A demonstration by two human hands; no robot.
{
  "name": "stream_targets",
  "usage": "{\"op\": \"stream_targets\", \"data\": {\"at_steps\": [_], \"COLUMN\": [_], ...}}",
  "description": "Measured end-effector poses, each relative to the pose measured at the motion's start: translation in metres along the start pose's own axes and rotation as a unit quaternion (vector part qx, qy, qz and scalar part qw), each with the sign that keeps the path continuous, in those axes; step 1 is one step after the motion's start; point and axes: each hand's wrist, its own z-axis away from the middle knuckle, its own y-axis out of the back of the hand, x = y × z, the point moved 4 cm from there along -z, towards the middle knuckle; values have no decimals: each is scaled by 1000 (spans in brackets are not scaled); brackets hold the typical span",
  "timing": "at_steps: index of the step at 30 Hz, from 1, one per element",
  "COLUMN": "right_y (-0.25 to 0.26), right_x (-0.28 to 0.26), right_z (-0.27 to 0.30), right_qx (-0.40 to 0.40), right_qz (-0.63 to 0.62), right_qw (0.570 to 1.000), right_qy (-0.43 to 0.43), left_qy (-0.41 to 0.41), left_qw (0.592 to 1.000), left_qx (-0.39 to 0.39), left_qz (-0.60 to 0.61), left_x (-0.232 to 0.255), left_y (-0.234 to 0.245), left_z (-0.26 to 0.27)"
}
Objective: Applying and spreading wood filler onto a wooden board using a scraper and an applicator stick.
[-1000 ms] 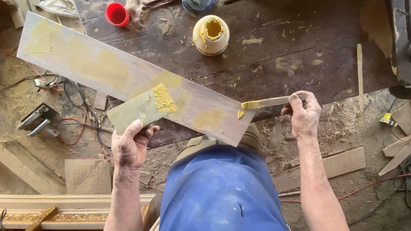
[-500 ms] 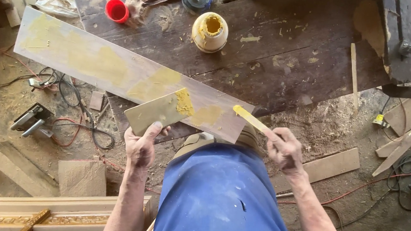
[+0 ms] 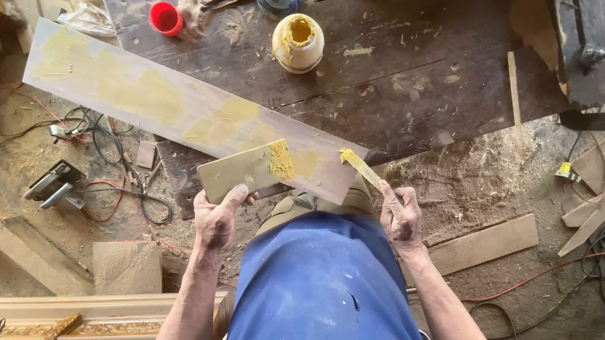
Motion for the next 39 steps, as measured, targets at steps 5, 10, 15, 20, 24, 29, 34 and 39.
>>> {"op": "stream_targets", "data": {"at_steps": [5,10,15,20,24,29,34,39], "right_y": [-5,-5,9,16,47,23,-26,-45], "right_x": [19,40,49,107,117,66,53,43], "right_z": [1,-1,-16,-13,-62,-99,-55,-38], "right_qx": [7,-8,-44,-75,-39,-151,-190,-260], "right_qz": [-31,-97,-107,-68,-156,-278,-340,-361], "right_qw": [1000,995,993,994,987,916,851,808], "right_qy": [-3,-6,-1,51,28,-247,-352,-387], "left_qy": [-2,-4,-15,-44,-154,-368,-441,-472], "left_qw": [1000,999,997,994,953,757,659,638], "left_qx": [21,46,76,80,9,-115,-148,-169], "left_qz": [-9,5,-19,-60,-259,-528,-591,-584], "left_x": [0,-7,-14,-10,13,-28,-60,-63], "left_y": [-7,-9,-20,-35,-71,-126,-143,-147], "left_z": [12,27,47,66,77,67,55,53]}}
